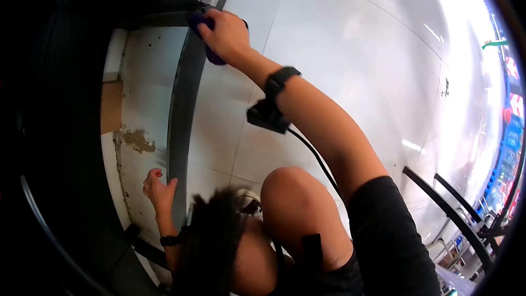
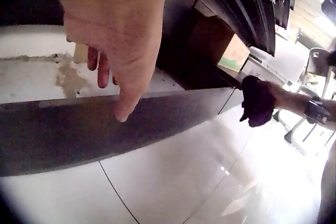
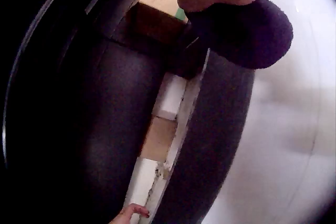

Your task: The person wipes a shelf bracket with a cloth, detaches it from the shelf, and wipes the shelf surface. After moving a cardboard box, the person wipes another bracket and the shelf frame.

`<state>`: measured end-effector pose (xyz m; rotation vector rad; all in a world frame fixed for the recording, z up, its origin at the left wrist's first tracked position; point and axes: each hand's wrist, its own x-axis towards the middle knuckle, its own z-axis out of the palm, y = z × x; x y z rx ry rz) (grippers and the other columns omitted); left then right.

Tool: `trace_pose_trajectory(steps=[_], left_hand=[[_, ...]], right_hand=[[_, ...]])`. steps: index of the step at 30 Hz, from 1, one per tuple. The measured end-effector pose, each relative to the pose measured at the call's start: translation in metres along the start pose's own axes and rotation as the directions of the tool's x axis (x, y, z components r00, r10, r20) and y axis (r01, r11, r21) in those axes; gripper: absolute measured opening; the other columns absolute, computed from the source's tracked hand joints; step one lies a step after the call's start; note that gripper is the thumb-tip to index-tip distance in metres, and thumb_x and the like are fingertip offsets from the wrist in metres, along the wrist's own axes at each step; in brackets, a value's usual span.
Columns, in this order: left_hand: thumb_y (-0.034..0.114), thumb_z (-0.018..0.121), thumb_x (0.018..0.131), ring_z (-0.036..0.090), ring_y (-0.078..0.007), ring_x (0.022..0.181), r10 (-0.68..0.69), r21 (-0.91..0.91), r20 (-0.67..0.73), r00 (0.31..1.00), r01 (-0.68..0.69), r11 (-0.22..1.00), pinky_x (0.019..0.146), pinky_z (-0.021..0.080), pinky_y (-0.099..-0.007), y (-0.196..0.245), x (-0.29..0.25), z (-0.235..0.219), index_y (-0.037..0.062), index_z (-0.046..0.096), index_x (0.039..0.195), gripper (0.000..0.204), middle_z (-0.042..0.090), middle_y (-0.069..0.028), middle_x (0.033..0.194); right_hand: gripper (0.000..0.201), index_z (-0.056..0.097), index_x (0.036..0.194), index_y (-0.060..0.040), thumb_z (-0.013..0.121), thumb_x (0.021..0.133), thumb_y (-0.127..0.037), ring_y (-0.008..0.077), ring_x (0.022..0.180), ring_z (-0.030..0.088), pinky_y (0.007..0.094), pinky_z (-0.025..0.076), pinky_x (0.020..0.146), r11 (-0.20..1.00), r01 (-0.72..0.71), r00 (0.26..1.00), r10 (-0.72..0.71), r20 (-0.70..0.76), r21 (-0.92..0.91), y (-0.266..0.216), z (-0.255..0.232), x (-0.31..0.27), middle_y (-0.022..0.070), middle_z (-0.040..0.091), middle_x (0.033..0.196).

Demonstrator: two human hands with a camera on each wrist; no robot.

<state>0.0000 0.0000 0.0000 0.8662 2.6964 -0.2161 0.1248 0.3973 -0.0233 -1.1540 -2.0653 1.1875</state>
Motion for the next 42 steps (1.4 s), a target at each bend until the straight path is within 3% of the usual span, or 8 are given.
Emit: trace_pose_trajectory(steps=[10, 15, 20, 25, 32, 36, 38, 42], left_hand=[[0.013, 0.071, 0.065, 0.048, -0.0227, 0.098, 0.051, -0.021, -0.101, 0.994, -0.053, 0.998, 0.098, 0.025, -0.0456, -0.015, -0.017, 0.005, 0.0124, 0.053, 0.09, 0.031, 0.055, 0.0001, 0.082], [0.01, 0.07, 0.063, 0.048, -0.0233, 0.098, 0.075, 0.035, -0.148, 0.986, -0.071, 0.997, 0.098, 0.026, -0.0465, -0.021, -0.018, 0.008, 0.013, 0.053, 0.092, 0.033, 0.055, -0.0008, 0.083], [0.01, 0.069, 0.065, 0.047, -0.0278, 0.103, 0.087, -0.112, -0.247, 0.965, -0.118, 0.987, 0.099, 0.026, -0.0465, -0.017, -0.008, 0.0, 0.0103, 0.051, 0.104, 0.042, 0.054, -0.0066, 0.103], [0.012, 0.066, 0.069, 0.045, -0.0291, 0.107, 0.151, -0.152, -0.19, 0.97, -0.181, 0.972, 0.099, 0.025, -0.0471, -0.006, 0.008, 0.002, 0.0091, 0.05, 0.11, 0.043, 0.053, -0.0087, 0.11], [0.015, 0.062, 0.075, 0.042, -0.0286, 0.115, 0.095, -0.237, -0.137, 0.986, -0.125, 0.963, 0.103, 0.018, -0.0556, -0.007, -0.002, 0.02, 0.0107, 0.049, 0.111, 0.039, 0.05, -0.0079, 0.114], [0.015, 0.062, 0.075, 0.042, -0.0283, 0.114, 0.104, -0.276, -0.239, 0.965, -0.17, 0.946, 0.102, 0.019, -0.0551, -0.006, 0.002, 0.026, 0.0109, 0.048, 0.111, 0.039, 0.05, -0.0077, 0.114], [0.014, 0.061, 0.075, 0.043, -0.0288, 0.113, 0.067, -0.338, -0.311, 0.948, -0.176, 0.924, 0.1, 0.022, -0.053, -0.003, 0.01, 0.028, 0.0104, 0.048, 0.111, 0.038, 0.05, -0.0083, 0.114], [0.012, 0.061, 0.076, 0.045, -0.03, 0.109, 0.063, -0.203, -0.356, 0.932, -0.143, 0.969, 0.097, 0.028, -0.0488, -0.008, 0.014, 0.025, 0.0085, 0.049, 0.11, 0.037, 0.051, -0.0098, 0.112]], right_hand=[[0.023, 0.062, 0.096, -0.0083, 0.057, 0.079, -0.024, 0.0323, 0.083, 0.062, 0.04, 0.051, 0.071, 0.847, 0.254, 0.948, -0.315, -0.055, -0.468, -0.01, 0.083, 0.033, 0.0173, 0.06, 0.09], [0.024, 0.06, 0.099, -0.0083, 0.054, 0.081, -0.024, 0.0295, 0.082, 0.063, 0.0398, 0.052, 0.07, 0.831, 0.294, 0.91, -0.092, 0.404, -0.472, -0.046, 0.104, -0.017, 0.0151, 0.062, 0.091], [0.023, 0.058, 0.097, -0.0059, 0.053, 0.079, -0.019, 0.0287, 0.073, 0.064, 0.0374, 0.052, 0.062, 0.861, 0.459, 0.798, -0.292, 0.527, -0.218, -0.063, 0.156, -0.122, 0.0189, 0.059, 0.09], [0.022, 0.058, 0.101, -0.0068, 0.049, 0.083, -0.016, 0.0252, 0.075, 0.064, 0.0351, 0.052, 0.058, 0.834, 0.506, 0.78, -0.334, 0.529, -0.22, -0.056, 0.143, -0.1, 0.0159, 0.06, 0.093], [0.032, 0.045, 0.101, -0.0071, 0.058, 0.08, -0.027, 0.0359, 0.081, 0.061, 0.0438, 0.049, 0.069, 0.909, 0.095, 0.988, -0.138, -0.076, -0.406, -0.014, 0.084, 0.029, 0.0177, 0.062, 0.081], [0.031, 0.045, 0.097, -0.0061, 0.061, 0.076, -0.022, 0.0346, 0.075, 0.062, 0.0419, 0.048, 0.064, 0.939, 0.024, 0.946, -0.132, -0.295, -0.343, -0.008, 0.094, 0.048, 0.0164, 0.062, 0.079], [0.028, 0.046, 0.094, -0.0066, 0.062, 0.074, -0.019, 0.0351, 0.075, 0.061, 0.0428, 0.047, 0.064, 0.99, -0.142, 0.808, 0.105, -0.58, -0.018, -0.01, 0.113, 0.04, 0.0147, 0.062, 0.08], [0.027, 0.046, 0.09, -0.0055, 0.063, 0.072, -0.017, 0.035, 0.076, 0.059, 0.0434, 0.047, 0.064, 0.989, -0.051, 0.875, -0.023, -0.484, -0.14, -0.012, 0.115, 0.029, 0.0147, 0.06, 0.08]])
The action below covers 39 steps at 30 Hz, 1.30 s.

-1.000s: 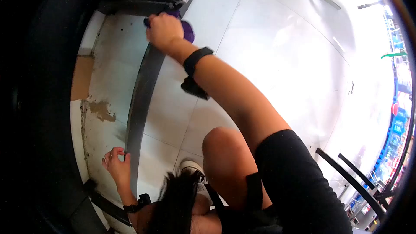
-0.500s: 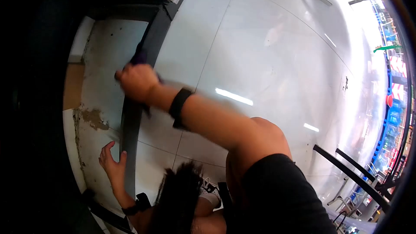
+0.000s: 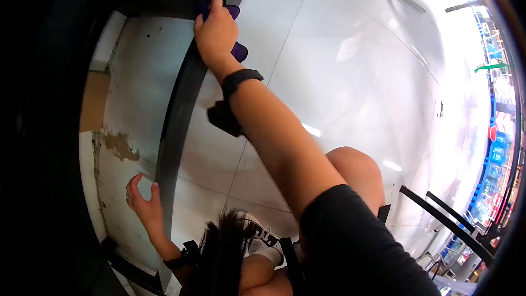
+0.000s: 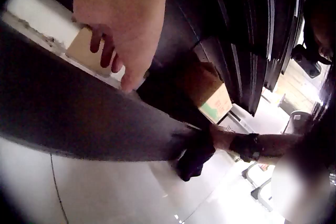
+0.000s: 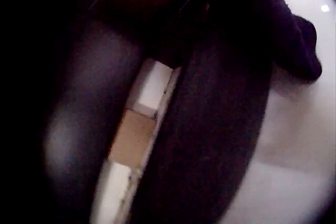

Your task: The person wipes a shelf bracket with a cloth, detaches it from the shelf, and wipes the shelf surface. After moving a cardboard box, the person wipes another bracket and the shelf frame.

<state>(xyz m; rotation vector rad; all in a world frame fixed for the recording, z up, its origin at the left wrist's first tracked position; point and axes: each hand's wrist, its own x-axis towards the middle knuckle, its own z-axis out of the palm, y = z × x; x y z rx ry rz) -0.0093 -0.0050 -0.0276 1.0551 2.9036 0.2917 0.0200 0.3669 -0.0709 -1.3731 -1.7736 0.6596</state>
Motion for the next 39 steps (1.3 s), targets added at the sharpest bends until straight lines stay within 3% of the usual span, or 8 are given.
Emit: trace_pose_trajectory(steps=[2, 9, 15, 20, 25, 28, 34, 39], left_hand=[[0.009, 0.058, 0.078, 0.048, -0.0305, 0.105, -0.048, -0.213, -0.064, 0.997, 0.034, 0.976, 0.095, 0.032, -0.0443, -0.011, -0.001, -0.001, 0.0056, 0.05, 0.108, 0.031, 0.053, -0.0115, 0.109], [0.008, 0.055, 0.083, 0.05, -0.0287, 0.1, -0.203, -0.369, -0.249, 0.947, 0.101, 0.924, 0.088, 0.038, -0.0376, -0.028, 0.004, -0.005, 0.0011, 0.054, 0.104, 0.022, 0.055, -0.0139, 0.106], [0.012, 0.053, 0.085, 0.054, -0.0262, 0.097, -0.216, -0.34, -0.328, 0.919, 0.099, 0.935, 0.086, 0.04, -0.0345, -0.016, 0.009, -0.024, 0.0023, 0.057, 0.102, 0.019, 0.059, -0.0114, 0.102], [0.012, 0.051, 0.086, 0.055, -0.0251, 0.093, -0.312, -0.371, -0.375, 0.873, 0.167, 0.913, 0.084, 0.041, -0.034, -0.025, 0.005, -0.041, 0.0031, 0.058, 0.1, 0.018, 0.06, -0.0103, 0.101], [0.01, 0.05, 0.085, 0.055, -0.0247, 0.091, -0.347, -0.405, -0.357, 0.867, 0.191, 0.894, 0.082, 0.042, -0.0335, -0.044, -0.018, -0.029, 0.0035, 0.058, 0.099, 0.017, 0.06, -0.0103, 0.1], [0.004, 0.047, 0.083, 0.054, -0.0262, 0.089, -0.304, -0.324, -0.232, 0.924, 0.221, 0.92, 0.08, 0.042, -0.0328, -0.037, -0.046, -0.027, 0.0052, 0.058, 0.099, 0.02, 0.059, -0.011, 0.097], [-0.002, 0.047, 0.079, 0.053, -0.0291, 0.094, -0.305, -0.186, -0.169, 0.937, 0.273, 0.944, 0.085, 0.039, -0.0376, -0.055, -0.122, -0.05, 0.005, 0.056, 0.099, 0.023, 0.057, -0.011, 0.102], [-0.002, 0.05, 0.079, 0.053, -0.0336, 0.095, -0.245, -0.142, 0.003, 0.969, 0.243, 0.96, 0.083, 0.041, -0.0373, -0.067, -0.166, -0.066, 0.0034, 0.053, 0.101, 0.023, 0.056, -0.0133, 0.103]], right_hand=[[0.026, 0.046, 0.09, -0.0056, 0.062, 0.072, -0.016, 0.0351, 0.076, 0.059, 0.0438, 0.047, 0.064, 0.996, 0.079, 0.992, -0.075, 0.098, -0.034, -0.004, -0.006, -0.016, 0.0153, 0.059, 0.079], [0.02, 0.044, 0.087, -0.0089, 0.06, 0.075, -0.013, 0.0297, 0.061, 0.06, 0.0377, 0.048, 0.05, 0.948, 0.318, 0.848, -0.266, 0.459, -0.037, -0.047, -0.022, -0.147, 0.0128, 0.056, 0.076], [0.014, 0.051, 0.088, -0.0089, 0.054, 0.074, -0.011, 0.0219, 0.054, 0.06, 0.0318, 0.046, 0.045, 0.858, 0.424, 0.489, -0.487, 0.724, 0.291, -0.09, -0.044, -0.293, 0.0106, 0.055, 0.073], [0.023, 0.053, 0.101, -0.0083, 0.05, 0.078, -0.013, 0.0242, 0.059, 0.063, 0.0332, 0.049, 0.048, 0.769, 0.537, 0.288, -0.553, 0.782, 0.347, -0.089, -0.042, -0.272, 0.0137, 0.058, 0.08], [0.025, 0.05, 0.108, -0.0154, 0.048, 0.084, -0.02, 0.0249, 0.062, 0.064, 0.0345, 0.049, 0.047, 0.505, 0.827, 0.152, -0.624, 0.766, 0.247, -0.056, -0.028, -0.179, 0.0135, 0.059, 0.091], [0.021, 0.051, 0.105, -0.0174, 0.049, 0.086, -0.025, 0.025, 0.067, 0.064, 0.0353, 0.05, 0.051, 0.399, 0.914, 0.197, -0.592, 0.781, 0.073, -0.049, -0.019, -0.131, 0.0119, 0.061, 0.09], [0.022, 0.058, 0.098, -0.0118, 0.05, 0.085, -0.028, 0.0281, 0.07, 0.064, 0.0378, 0.052, 0.056, 0.539, 0.842, 0.438, -0.646, 0.626, -0.033, -0.034, -0.019, -0.102, 0.0126, 0.061, 0.086], [0.03, 0.06, 0.088, -0.0092, 0.047, 0.087, -0.036, 0.0326, 0.065, 0.062, 0.0404, 0.052, 0.057, 0.554, 0.829, 0.469, -0.611, 0.638, -0.079, -0.036, -0.023, -0.128, 0.0167, 0.059, 0.086]])
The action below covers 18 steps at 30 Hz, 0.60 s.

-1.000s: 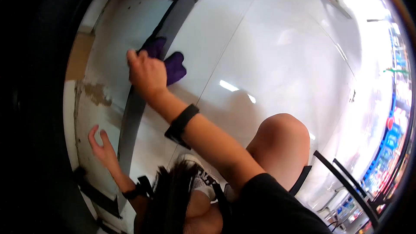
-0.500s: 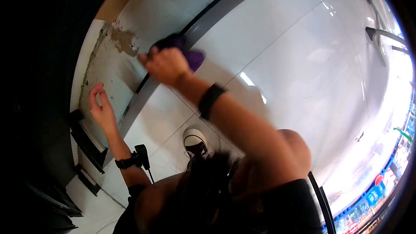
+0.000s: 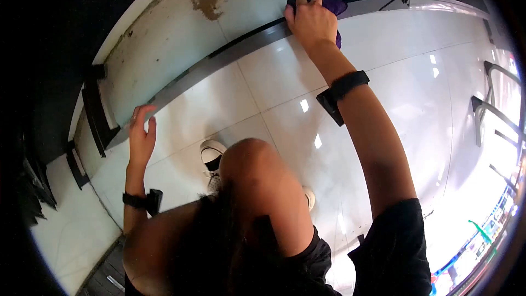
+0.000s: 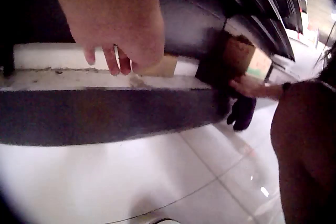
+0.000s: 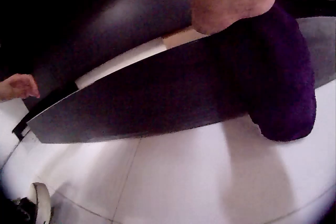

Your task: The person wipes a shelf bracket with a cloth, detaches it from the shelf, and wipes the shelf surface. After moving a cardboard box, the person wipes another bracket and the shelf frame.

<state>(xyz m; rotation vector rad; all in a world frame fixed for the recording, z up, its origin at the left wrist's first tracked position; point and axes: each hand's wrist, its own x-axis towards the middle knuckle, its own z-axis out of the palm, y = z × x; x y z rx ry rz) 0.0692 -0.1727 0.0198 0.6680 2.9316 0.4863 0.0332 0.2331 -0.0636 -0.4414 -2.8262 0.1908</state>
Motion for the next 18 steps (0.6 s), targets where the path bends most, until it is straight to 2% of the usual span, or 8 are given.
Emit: trace_pose_trajectory(steps=[5, 7, 8, 10, 12, 14, 17, 18], left_hand=[[0.0, 0.049, 0.082, 0.05, -0.0343, 0.102, 0.282, 0.057, 0.143, 0.949, -0.293, 0.954, 0.089, 0.04, -0.0372, 0.015, 0.055, 0.007, 0.0023, 0.05, 0.109, 0.027, 0.052, -0.0162, 0.112], [0.001, 0.046, 0.085, 0.048, -0.034, 0.107, 0.462, 0.004, 0.01, 0.887, -0.462, 0.887, 0.092, 0.039, -0.0378, 0.02, 0.081, 0.025, 0.0024, 0.047, 0.116, 0.032, 0.05, -0.0165, 0.117], [0.001, 0.046, 0.085, 0.048, -0.034, 0.107, 0.493, -0.023, 0.016, 0.87, -0.493, 0.87, 0.092, 0.039, -0.0378, 0.02, 0.093, 0.03, 0.0024, 0.047, 0.116, 0.032, 0.05, -0.0165, 0.117], [0.002, 0.046, 0.084, 0.049, -0.0345, 0.106, 0.434, -0.2, -0.032, 0.9, -0.431, 0.88, 0.092, 0.039, -0.0392, 0.024, 0.106, 0.034, 0.0004, 0.048, 0.114, 0.031, 0.051, -0.0168, 0.116], [0.002, 0.044, 0.084, 0.051, -0.0354, 0.105, 0.424, -0.259, -0.047, 0.904, -0.421, 0.869, 0.091, 0.04, -0.0386, 0.002, 0.108, 0.042, 0.0002, 0.048, 0.115, 0.031, 0.054, -0.0177, 0.115], [0.0, 0.041, 0.084, 0.055, -0.0342, 0.103, 0.296, -0.363, 0.012, 0.955, -0.272, 0.891, 0.09, 0.042, -0.0372, -0.028, 0.085, 0.035, -0.0014, 0.051, 0.114, 0.031, 0.057, -0.018, 0.111], [-0.004, 0.036, 0.081, 0.057, -0.0276, 0.1, 0.122, -0.521, 0.022, 0.992, -0.093, 0.848, 0.089, 0.043, -0.0344, -0.089, 0.055, 0.017, -0.0012, 0.054, 0.114, 0.037, 0.06, -0.0167, 0.108], [-0.006, 0.035, 0.08, 0.057, -0.0253, 0.101, 0.082, -0.534, 0.02, 0.996, -0.059, 0.843, 0.09, 0.042, -0.0336, -0.106, 0.047, 0.015, -0.0008, 0.054, 0.115, 0.04, 0.06, -0.0161, 0.108]], right_hand=[[0.026, 0.051, 0.101, -0.0047, 0.045, 0.086, -0.025, 0.0329, 0.07, 0.063, 0.0409, 0.053, 0.06, 0.996, 0.086, 0.966, -0.092, 0.243, 0.035, -0.061, -0.002, -0.031, 0.0205, 0.055, 0.096], [0.025, 0.056, 0.1, -0.0008, 0.051, 0.08, -0.013, 0.0269, 0.084, 0.061, 0.0353, 0.054, 0.061, 0.994, 0.094, 0.957, -0.108, 0.271, 0.061, -0.104, 0.006, -0.047, 0.0163, 0.058, 0.092], [0.025, 0.059, 0.1, -0.0017, 0.053, 0.079, -0.014, 0.0251, 0.086, 0.059, 0.0335, 0.053, 0.058, 0.915, 0.399, 0.875, -0.362, 0.321, -0.054, -0.121, 0.007, -0.048, 0.0153, 0.059, 0.092], [0.028, 0.06, 0.101, -0.0009, 0.055, 0.077, -0.014, 0.0249, 0.088, 0.058, 0.0321, 0.052, 0.055, 0.964, 0.245, 0.912, -0.266, 0.314, 0.104, -0.17, -0.006, -0.067, 0.015, 0.06, 0.095], [0.028, 0.062, 0.097, -0.0015, 0.057, 0.073, -0.014, 0.0262, 0.094, 0.054, 0.0312, 0.053, 0.054, 0.913, 0.389, 0.847, -0.408, 0.342, 0.126, -0.219, 0.019, -0.07, 0.0117, 0.059, 0.101], [0.029, 0.064, 0.097, -0.0022, 0.06, 0.072, -0.016, 0.0243, 0.096, 0.053, 0.0294, 0.053, 0.058, 0.925, 0.285, 0.848, -0.366, 0.382, 0.253, -0.271, 0.009, -0.081, 0.0109, 0.058, 0.103], [0.029, 0.066, 0.098, -0.0044, 0.063, 0.071, -0.015, 0.0255, 0.099, 0.054, 0.0341, 0.051, 0.059, 0.871, 0.272, 0.704, -0.47, 0.532, 0.41, -0.327, -0.002, -0.077, 0.0123, 0.055, 0.107], [0.03, 0.065, 0.1, -0.0048, 0.061, 0.074, -0.019, 0.0258, 0.098, 0.054, 0.0354, 0.05, 0.058, 0.82, 0.409, 0.659, -0.569, 0.492, 0.401, -0.342, 0.006, -0.08, 0.0119, 0.055, 0.106]])
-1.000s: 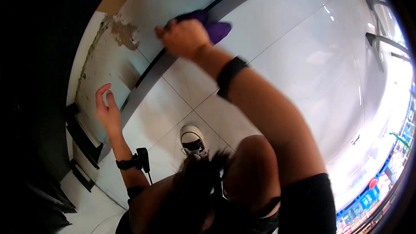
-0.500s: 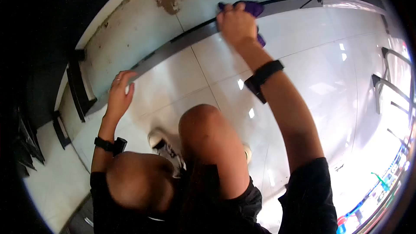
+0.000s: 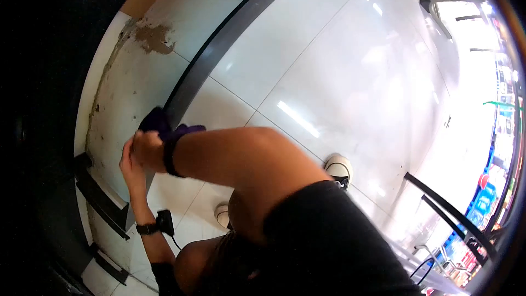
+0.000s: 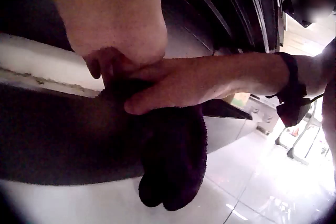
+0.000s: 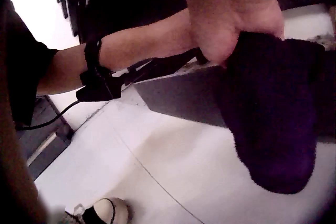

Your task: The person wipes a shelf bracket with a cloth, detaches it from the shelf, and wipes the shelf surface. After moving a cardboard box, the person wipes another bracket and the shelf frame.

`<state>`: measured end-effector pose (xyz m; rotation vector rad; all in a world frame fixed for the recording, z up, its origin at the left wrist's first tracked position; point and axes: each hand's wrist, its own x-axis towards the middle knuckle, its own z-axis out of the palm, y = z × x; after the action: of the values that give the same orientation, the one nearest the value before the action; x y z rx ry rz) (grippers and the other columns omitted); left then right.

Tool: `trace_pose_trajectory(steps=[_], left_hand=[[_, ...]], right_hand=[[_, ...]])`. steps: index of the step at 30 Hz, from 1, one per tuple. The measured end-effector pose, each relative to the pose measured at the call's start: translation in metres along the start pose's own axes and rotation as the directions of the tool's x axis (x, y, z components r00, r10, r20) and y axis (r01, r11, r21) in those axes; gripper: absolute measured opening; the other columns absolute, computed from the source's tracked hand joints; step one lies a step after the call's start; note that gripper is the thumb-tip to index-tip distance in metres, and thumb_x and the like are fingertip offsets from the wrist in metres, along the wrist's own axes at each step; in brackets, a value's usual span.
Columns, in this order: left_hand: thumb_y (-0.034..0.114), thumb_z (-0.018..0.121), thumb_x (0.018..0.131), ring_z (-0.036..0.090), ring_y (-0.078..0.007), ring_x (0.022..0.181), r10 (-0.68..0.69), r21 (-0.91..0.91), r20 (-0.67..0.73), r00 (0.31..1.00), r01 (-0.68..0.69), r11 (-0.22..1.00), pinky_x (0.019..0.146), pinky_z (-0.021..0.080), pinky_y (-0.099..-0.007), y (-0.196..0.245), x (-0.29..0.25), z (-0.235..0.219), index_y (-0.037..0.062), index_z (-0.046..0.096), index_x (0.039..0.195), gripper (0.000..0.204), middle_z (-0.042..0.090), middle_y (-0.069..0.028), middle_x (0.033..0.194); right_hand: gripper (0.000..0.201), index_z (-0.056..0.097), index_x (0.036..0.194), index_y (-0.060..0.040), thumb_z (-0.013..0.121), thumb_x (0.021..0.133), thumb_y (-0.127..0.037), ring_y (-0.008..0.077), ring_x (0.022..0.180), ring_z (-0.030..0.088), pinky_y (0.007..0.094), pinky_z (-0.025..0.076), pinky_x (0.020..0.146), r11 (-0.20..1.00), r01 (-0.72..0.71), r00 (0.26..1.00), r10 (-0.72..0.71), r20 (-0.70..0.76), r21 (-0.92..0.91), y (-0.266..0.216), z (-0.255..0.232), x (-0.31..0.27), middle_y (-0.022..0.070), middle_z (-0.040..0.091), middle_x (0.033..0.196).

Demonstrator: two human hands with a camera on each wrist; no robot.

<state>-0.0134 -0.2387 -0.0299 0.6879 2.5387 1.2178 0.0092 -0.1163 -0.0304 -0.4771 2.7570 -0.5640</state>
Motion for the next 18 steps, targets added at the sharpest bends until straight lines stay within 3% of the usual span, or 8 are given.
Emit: trace_pose_trajectory(steps=[1, 2, 4, 8, 14, 15, 17, 18], left_hand=[[-0.006, 0.035, 0.08, 0.057, -0.0253, 0.101, 0.012, 0.007, 0.005, 1.0, -0.012, 1.0, 0.09, 0.042, -0.0336, -0.015, -0.012, -0.015, -0.0008, 0.054, 0.115, 0.04, 0.06, -0.0161, 0.108], [-0.006, 0.035, 0.079, 0.056, -0.0244, 0.101, -0.083, 0.013, -0.027, 0.996, 0.083, 0.996, 0.089, 0.042, -0.0329, -0.029, -0.026, -0.031, -0.0005, 0.053, 0.116, 0.041, 0.06, -0.0157, 0.107], [-0.007, 0.035, 0.079, 0.056, -0.0236, 0.101, -0.192, 0.036, -0.067, 0.979, 0.194, 0.98, 0.089, 0.042, -0.0322, -0.028, -0.032, -0.037, -0.0002, 0.053, 0.117, 0.042, 0.06, -0.0154, 0.107], [-0.01, 0.036, 0.076, 0.056, -0.0232, 0.101, -0.087, 0.093, 0.0, 0.996, 0.087, 0.992, 0.089, 0.041, -0.0315, 0.003, -0.022, -0.017, 0.001, 0.052, 0.118, 0.046, 0.059, -0.0155, 0.108], [-0.011, 0.044, 0.074, 0.054, -0.0329, 0.106, 0.317, 0.207, 0.059, 0.947, -0.322, 0.924, 0.089, 0.044, -0.0391, 0.048, 0.041, 0.067, 0.0046, 0.047, 0.123, 0.051, 0.055, -0.0182, 0.116], [-0.01, 0.046, 0.074, 0.054, -0.0339, 0.104, 0.369, 0.241, 0.059, 0.927, -0.372, 0.896, 0.087, 0.045, -0.04, 0.057, 0.049, 0.078, 0.0048, 0.046, 0.122, 0.051, 0.056, -0.0182, 0.114], [-0.008, 0.048, 0.074, 0.056, -0.0356, 0.098, 0.387, 0.274, 0.04, 0.921, -0.383, 0.882, 0.082, 0.047, -0.0409, 0.067, 0.06, 0.098, 0.0046, 0.046, 0.12, 0.048, 0.058, -0.0174, 0.107], [-0.008, 0.048, 0.074, 0.056, -0.0356, 0.098, 0.375, 0.292, 0.032, 0.926, -0.368, 0.883, 0.082, 0.047, -0.0409, 0.068, 0.058, 0.098, 0.0046, 0.046, 0.12, 0.048, 0.058, -0.0174, 0.107]], right_hand=[[0.03, 0.065, 0.1, -0.0049, 0.06, 0.075, -0.021, 0.0261, 0.092, 0.057, 0.0362, 0.05, 0.057, 0.994, -0.034, 0.998, 0.039, -0.045, 0.104, -0.02, 0.026, 0.026, 0.0112, 0.056, 0.102], [0.029, 0.063, 0.098, -0.0018, 0.058, 0.076, -0.019, 0.0259, 0.081, 0.06, 0.0367, 0.05, 0.057, 0.982, 0.179, 0.969, -0.188, -0.162, -0.065, -0.03, 0.045, 0.035, 0.0129, 0.057, 0.097], [0.026, 0.061, 0.097, 0.0001, 0.057, 0.076, -0.015, 0.0244, 0.074, 0.061, 0.0355, 0.05, 0.052, 0.995, 0.076, 0.992, -0.068, -0.109, 0.07, -0.037, 0.041, 0.037, 0.0159, 0.057, 0.094], [0.03, 0.055, 0.103, 0.0018, 0.055, 0.076, -0.009, 0.0243, 0.072, 0.063, 0.0325, 0.048, 0.041, 0.968, 0.157, 0.919, -0.216, -0.329, -0.195, 0.003, 0.041, 0.004, 0.0174, 0.057, 0.094], [0.03, 0.051, 0.11, -0.0067, 0.051, 0.08, -0.011, 0.0267, 0.077, 0.065, 0.0348, 0.053, 0.057, 0.949, 0.072, 0.97, -0.139, -0.202, -0.306, 0.112, -0.018, -0.059, 0.0184, 0.056, 0.104], [0.032, 0.05, 0.112, -0.0074, 0.05, 0.081, -0.012, 0.0255, 0.082, 0.064, 0.0335, 0.053, 0.061, 0.948, -0.026, 0.999, 0.04, 0.037, -0.318, 0.113, -0.043, -0.071, 0.0185, 0.054, 0.108], [0.035, 0.052, 0.113, -0.0069, 0.052, 0.079, -0.011, 0.0211, 0.085, 0.061, 0.0285, 0.053, 0.061, 0.897, 0.009, 0.969, -0.118, -0.219, -0.443, 0.146, -0.026, -0.079, 0.0144, 0.053, 0.105], [0.036, 0.052, 0.112, -0.0049, 0.054, 0.077, -0.011, 0.0195, 0.085, 0.06, 0.027, 0.052, 0.058, 0.859, 0.085, 0.977, -0.172, -0.128, -0.505, 0.145, -0.031, -0.077, 0.0133, 0.053, 0.103]])
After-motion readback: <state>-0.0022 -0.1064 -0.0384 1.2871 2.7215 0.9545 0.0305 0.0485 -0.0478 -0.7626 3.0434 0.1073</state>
